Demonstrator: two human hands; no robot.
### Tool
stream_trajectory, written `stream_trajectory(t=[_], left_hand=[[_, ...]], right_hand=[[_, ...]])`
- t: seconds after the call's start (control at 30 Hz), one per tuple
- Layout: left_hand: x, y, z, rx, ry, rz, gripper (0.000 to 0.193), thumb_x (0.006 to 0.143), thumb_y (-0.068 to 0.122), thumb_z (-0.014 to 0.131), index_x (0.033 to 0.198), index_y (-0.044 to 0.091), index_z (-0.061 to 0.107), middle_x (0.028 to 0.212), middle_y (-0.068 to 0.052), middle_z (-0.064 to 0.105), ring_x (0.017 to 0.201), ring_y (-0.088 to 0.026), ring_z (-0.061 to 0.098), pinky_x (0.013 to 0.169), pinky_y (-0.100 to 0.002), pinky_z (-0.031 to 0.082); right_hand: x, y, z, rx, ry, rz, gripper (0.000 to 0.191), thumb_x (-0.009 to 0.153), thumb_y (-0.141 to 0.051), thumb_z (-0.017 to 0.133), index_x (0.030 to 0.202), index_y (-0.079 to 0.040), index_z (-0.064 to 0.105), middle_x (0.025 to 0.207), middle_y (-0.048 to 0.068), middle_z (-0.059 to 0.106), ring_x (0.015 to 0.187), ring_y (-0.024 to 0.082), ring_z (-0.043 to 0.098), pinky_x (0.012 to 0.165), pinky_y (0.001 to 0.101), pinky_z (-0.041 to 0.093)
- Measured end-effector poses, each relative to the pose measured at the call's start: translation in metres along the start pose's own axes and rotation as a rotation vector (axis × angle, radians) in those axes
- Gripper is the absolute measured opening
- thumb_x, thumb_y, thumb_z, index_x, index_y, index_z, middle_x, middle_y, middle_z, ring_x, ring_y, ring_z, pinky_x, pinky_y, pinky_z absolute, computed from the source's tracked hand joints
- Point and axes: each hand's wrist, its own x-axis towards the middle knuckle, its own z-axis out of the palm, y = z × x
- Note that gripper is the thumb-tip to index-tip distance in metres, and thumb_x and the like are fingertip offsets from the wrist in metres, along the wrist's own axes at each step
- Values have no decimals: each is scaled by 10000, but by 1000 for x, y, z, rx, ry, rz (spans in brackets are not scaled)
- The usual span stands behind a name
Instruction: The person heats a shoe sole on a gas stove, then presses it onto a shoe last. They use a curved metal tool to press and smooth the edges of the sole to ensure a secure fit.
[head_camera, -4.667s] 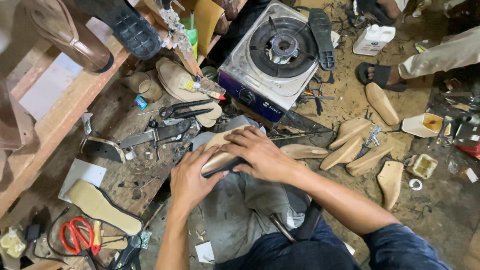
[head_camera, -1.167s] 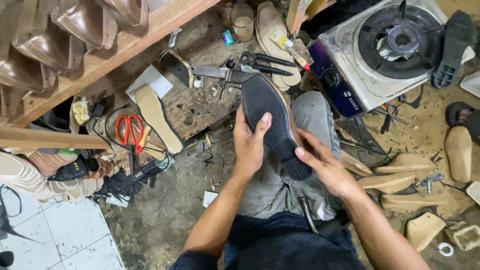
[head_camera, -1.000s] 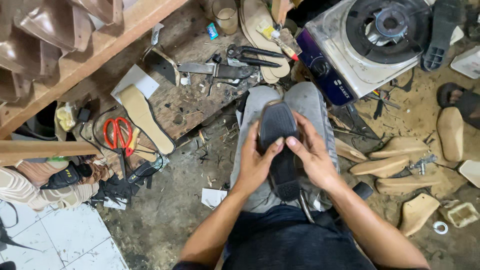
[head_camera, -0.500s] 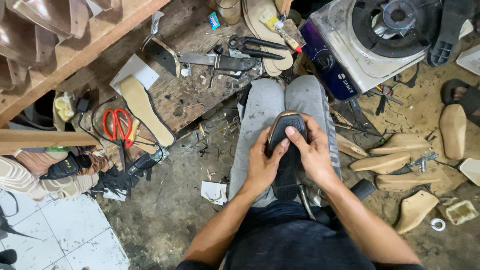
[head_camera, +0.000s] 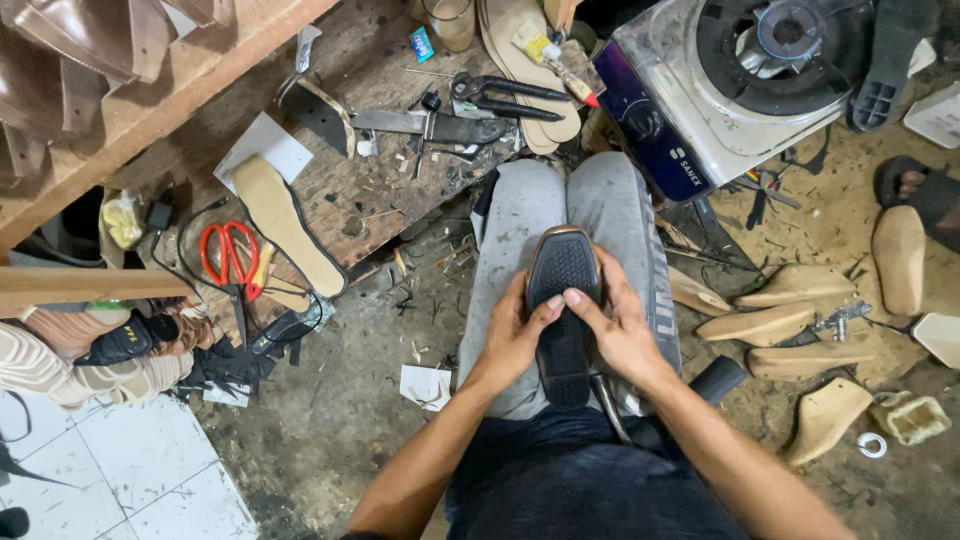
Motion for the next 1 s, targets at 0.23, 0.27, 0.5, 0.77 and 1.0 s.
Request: stream_trajectory(t=[0.23,0.27,0.5,0.77,1.0], left_hand=[[-2,-7,-8,-130,-2,-80,501,994,201,691,1412,-15,520,1206,-80,648,1087,-148,602,980,-313,506],[-3,-5,-13,-141,-53,-42,507,1008,199,680,1433,-14,503,1257,-80,635,1149,-143,585,1029,-304,480],[0,3,-9,-89,-31,-38,548,985,196,689,1441,-19,476,1303,-111,635,1205,-170,588,1058,-324,477],[-2,16,-8,98,-66,7,721,858,121,808,1449,-5,414,1320,-108,603,1253,-171,563,1099,-327,446],[-1,13,0,-93,-14,-10,718,839,85,824,1447,-14,454,1325,-95,610,1250,-167,576,1106,-330,467]], right_hand=[[3,7,2,140,-93,-77,741,903,-78,719,1547,-6,360,1473,140,542,1386,223,489,1182,356,354],[3,6,1,170,-148,-79,835,854,-43,745,1559,-9,300,1493,139,494,1398,222,454,1182,360,339],[2,-2,-1,180,-168,39,1034,738,-14,829,1599,-21,256,1551,152,463,1444,238,445,1216,383,356],[-2,4,-8,-64,-220,-184,1300,658,-140,923,1620,-6,59,1673,226,219,1562,312,201,1257,416,175],[-14,14,3,7,-199,-118,1235,720,-140,889,1638,-22,72,1620,216,349,1524,302,310,1248,393,230]])
